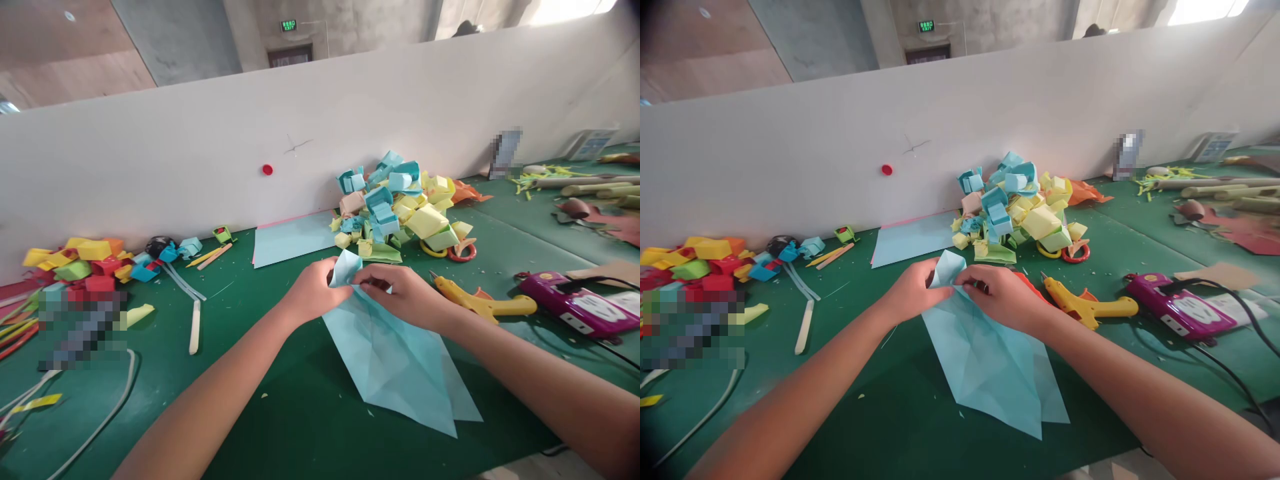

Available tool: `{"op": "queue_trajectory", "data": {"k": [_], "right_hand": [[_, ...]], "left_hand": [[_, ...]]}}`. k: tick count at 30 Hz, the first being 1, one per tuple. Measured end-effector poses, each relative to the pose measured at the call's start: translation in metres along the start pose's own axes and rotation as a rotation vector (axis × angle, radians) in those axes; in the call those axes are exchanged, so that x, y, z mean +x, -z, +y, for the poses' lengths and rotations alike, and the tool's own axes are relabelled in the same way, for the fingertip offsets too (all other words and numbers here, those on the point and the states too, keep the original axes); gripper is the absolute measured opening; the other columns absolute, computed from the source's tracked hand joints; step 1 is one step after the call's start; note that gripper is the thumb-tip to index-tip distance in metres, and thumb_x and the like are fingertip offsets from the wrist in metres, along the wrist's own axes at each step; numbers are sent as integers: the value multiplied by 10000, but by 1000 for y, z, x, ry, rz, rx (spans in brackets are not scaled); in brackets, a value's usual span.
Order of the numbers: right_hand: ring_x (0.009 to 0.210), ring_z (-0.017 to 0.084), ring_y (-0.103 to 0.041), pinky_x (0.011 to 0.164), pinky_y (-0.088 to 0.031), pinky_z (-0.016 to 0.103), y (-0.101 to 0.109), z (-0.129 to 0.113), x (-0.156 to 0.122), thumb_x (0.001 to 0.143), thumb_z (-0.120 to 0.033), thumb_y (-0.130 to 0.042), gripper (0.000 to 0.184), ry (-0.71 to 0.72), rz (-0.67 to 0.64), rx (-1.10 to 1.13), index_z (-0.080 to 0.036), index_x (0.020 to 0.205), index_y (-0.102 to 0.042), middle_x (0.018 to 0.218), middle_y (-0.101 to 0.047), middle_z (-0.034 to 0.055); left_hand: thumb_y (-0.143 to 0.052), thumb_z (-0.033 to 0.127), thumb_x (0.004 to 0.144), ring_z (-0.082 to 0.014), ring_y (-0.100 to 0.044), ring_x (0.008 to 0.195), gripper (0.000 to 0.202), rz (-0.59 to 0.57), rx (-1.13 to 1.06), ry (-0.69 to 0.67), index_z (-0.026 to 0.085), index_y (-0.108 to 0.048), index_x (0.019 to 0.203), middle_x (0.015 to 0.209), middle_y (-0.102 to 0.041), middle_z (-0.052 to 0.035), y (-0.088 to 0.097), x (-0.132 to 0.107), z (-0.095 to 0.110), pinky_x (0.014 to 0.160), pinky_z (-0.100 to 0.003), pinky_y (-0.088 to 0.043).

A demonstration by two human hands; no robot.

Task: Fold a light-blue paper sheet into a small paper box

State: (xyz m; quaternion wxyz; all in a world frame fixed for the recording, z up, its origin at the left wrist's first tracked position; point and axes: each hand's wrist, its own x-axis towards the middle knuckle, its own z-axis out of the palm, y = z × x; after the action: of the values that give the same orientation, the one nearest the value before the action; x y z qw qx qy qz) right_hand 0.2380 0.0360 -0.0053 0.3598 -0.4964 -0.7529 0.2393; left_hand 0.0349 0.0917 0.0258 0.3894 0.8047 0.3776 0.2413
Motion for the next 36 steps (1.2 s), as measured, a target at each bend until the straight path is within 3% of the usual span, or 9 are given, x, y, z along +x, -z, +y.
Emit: {"op": "queue_trajectory", "data": {"k": [5,12,19,22,26,29,36], "right_hand": [[873,169,-643,756,-499,286,-1,0,0,944,-230,-530,213,47,3,-8,-292,1039,-710,1059,-724,-2],[673,149,-569,628,-464,281,-1,-1,-2,906,-320,-624,91,-74,56,-51,-272,935,-696,880,-713,-5],[802,176,-624,667,-463,286,3,1,1,899,-222,-615,134,70,49,-160,-267,903,-741,922,-708,27],[819,181,-631,671,-463,288,3,2,1,912,-220,-602,148,95,30,-200,-263,910,-743,929,-707,34],[844,185,-651,691,-471,295,-1,8,1,908,-216,-603,157,67,-6,-229,-262,928,-752,971,-723,33],[850,187,-653,685,-466,295,-3,11,2,903,-217,-603,158,50,-34,-251,-267,922,-752,971,-728,27],[783,177,-643,666,-474,293,3,5,3,872,-217,-618,164,-10,-75,-241,-276,969,-736,932,-720,22]], "left_hand": [[-672,338,805,-177,-573,644,169,23,106,-5,225,-681,932,752,-646,5,-3,-2,3,543,-254,-366],[-632,219,794,-160,-552,649,142,21,153,-29,254,-651,930,779,-655,30,-6,-6,6,529,-241,-335],[-660,231,784,-175,-565,625,82,41,195,-12,241,-631,860,743,-648,11,-9,-6,5,515,-251,-321],[-722,223,726,-201,-604,638,199,62,217,59,245,-596,877,772,-667,-1,-14,-4,0,517,-255,-330],[-842,348,633,-278,-641,664,518,70,304,214,241,-551,1047,760,-648,-19,-27,-2,-13,525,-267,-326],[-843,316,632,-322,-659,702,632,88,318,223,218,-526,1169,750,-641,-30,-35,-2,-19,544,-275,-329],[-664,165,760,-260,-680,814,360,137,172,104,261,-604,1102,903,-719,-21,-32,-1,-19,616,-273,-406]]}}
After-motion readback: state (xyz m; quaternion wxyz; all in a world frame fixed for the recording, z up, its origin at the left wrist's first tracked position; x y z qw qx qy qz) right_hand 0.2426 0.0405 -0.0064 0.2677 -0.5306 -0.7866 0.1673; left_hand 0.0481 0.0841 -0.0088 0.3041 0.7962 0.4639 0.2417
